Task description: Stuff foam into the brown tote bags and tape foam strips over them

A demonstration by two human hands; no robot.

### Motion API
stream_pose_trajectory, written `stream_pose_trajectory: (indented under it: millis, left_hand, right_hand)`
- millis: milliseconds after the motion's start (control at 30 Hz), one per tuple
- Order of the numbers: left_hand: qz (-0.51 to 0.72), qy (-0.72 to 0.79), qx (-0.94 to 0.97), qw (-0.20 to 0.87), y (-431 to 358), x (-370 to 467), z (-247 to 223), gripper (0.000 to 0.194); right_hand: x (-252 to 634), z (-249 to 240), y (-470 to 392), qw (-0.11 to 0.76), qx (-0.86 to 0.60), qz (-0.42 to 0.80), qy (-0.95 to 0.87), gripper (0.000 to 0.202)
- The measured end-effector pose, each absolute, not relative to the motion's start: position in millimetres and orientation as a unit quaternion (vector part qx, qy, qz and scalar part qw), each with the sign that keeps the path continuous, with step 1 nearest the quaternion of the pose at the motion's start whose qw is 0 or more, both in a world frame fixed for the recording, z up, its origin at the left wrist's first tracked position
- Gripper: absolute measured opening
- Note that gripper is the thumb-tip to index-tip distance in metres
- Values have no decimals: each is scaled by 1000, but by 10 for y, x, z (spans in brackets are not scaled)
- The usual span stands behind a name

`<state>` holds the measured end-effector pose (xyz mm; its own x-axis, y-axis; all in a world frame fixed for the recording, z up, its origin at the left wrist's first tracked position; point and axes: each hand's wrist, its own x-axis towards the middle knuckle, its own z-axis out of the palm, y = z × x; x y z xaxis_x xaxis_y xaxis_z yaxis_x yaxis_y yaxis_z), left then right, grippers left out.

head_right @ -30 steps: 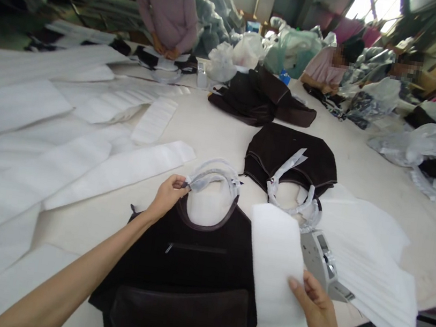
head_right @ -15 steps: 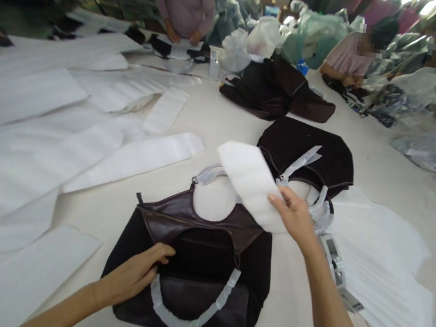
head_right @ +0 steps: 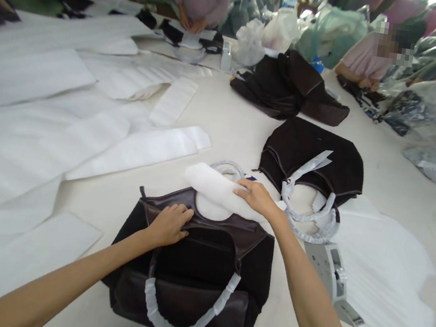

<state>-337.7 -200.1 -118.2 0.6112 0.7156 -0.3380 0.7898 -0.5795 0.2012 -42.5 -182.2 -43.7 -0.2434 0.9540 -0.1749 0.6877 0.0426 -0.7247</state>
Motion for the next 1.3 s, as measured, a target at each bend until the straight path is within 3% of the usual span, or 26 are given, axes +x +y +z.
stream_pose_trajectory:
  millis: [300,467,633,733,933,1300]
  left_hand:
    - [-39,358,925,124,-2245,-3513,-1287,22]
    - [4,353,929,110,-2387,-3641,-1349,18]
    - [19,349,931,102,-2407,-3680,-1398,18]
    - [35,347,932,100,-2415,-3684,-1414,18]
    - [39,342,934,93,-2483,-3677,-1392,24]
    - [104,344,929,84,-2541,-3694,-1471,26]
  right_hand:
    - [-895,-734,-1383,165,-507,457,-712,18]
    - [-1152,-964,-1317,91,-504,458,-727,18]
    - [-1023,-906,-1279,-55,-521,445,-726,38]
    - [-786,-804,-1286,-110,-523,453,-714,31]
    - [-747,-765,-1206,3,-438,595,-675,27]
    - [-1258,-1214,-1205,-49,-426,539,-725,18]
